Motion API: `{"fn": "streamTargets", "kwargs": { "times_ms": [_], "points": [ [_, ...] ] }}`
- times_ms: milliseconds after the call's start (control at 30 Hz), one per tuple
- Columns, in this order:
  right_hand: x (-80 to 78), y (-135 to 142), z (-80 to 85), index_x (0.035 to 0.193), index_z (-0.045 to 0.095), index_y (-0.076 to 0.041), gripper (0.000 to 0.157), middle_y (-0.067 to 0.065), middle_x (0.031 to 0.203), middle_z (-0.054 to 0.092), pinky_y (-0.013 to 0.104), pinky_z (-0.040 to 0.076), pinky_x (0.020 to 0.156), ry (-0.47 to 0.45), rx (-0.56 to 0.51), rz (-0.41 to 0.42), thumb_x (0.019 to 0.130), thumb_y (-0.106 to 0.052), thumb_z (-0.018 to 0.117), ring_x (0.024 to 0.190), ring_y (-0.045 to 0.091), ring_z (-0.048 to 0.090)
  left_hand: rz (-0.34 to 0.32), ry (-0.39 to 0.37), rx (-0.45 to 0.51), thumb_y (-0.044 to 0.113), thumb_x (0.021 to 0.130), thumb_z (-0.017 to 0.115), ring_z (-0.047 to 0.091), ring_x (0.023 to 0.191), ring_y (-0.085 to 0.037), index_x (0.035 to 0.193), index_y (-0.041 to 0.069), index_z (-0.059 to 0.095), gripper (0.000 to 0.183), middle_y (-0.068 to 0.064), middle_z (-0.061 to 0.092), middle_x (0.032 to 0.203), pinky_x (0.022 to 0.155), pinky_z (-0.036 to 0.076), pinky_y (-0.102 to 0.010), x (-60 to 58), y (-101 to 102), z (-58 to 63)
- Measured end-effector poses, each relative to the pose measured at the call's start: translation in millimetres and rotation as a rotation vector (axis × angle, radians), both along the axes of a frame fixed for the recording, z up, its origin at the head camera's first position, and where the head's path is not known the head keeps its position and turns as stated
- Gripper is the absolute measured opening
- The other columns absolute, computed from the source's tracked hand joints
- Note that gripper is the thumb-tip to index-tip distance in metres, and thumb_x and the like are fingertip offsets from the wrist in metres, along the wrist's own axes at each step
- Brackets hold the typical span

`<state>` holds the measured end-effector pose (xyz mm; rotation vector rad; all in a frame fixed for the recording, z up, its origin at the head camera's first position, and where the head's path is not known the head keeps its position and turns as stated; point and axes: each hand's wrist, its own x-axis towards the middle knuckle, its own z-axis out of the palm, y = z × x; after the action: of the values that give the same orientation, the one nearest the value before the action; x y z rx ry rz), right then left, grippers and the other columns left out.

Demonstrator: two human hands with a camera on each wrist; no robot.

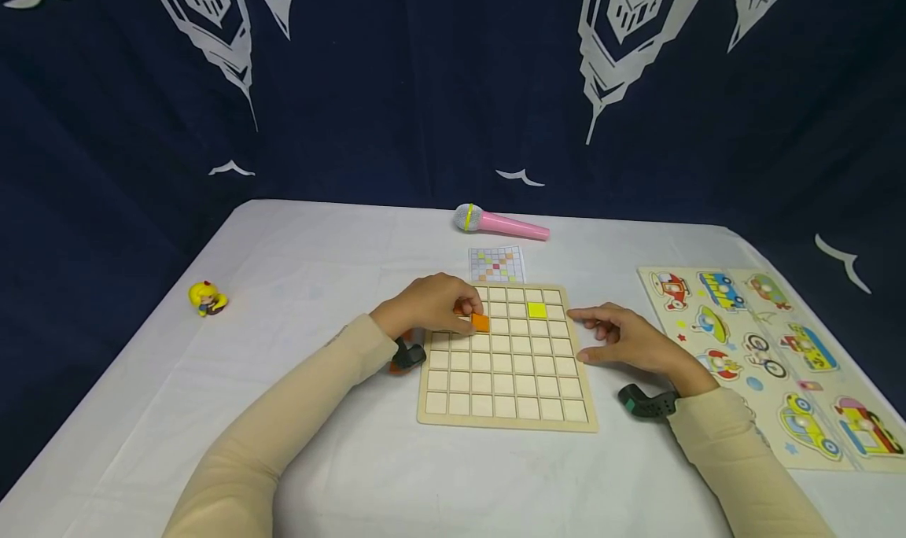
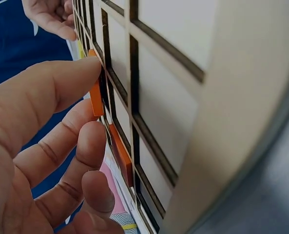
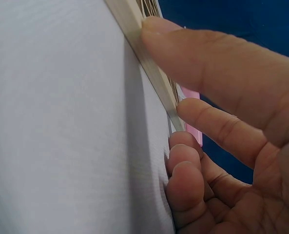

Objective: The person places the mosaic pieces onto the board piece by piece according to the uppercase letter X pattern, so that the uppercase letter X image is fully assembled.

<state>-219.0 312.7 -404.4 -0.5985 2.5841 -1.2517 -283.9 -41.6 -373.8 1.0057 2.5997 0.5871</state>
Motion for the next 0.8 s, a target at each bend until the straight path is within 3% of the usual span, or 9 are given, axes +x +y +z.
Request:
{"fn": "streamTargets", "kwargs": {
  "times_ms": [500,800],
  "points": [
    [0.3,0,-0.2,0.145,0.059,0.012,0.064,0.013,0.113,0.056,0.023,0.043,0.076,0.012,-0.003,0.003,0.089,-0.003,0.087,0.090,0.017,0.046,0.006,-0.008,-0.003,0.023,0.094,0.085,0.055,0.089,-0.010,0.113,0.018,0.077,0.021,0.008,0.065,0.097,0.082,0.043,-0.029,2.1,-2,0.0],
    [-0.2,0,0.1,0.145,0.059,0.011,0.065,0.012,0.112,0.056,0.023,0.043,0.076,0.008,0.006,-0.002,0.089,-0.004,0.087,0.091,0.017,0.046,0.041,-0.023,0.094,0.021,0.097,0.082,0.056,0.076,-0.009,0.116,0.016,0.078,0.020,0.009,0.068,0.095,0.072,0.043,-0.028,9.2,-19,7.3]
  ]
}}
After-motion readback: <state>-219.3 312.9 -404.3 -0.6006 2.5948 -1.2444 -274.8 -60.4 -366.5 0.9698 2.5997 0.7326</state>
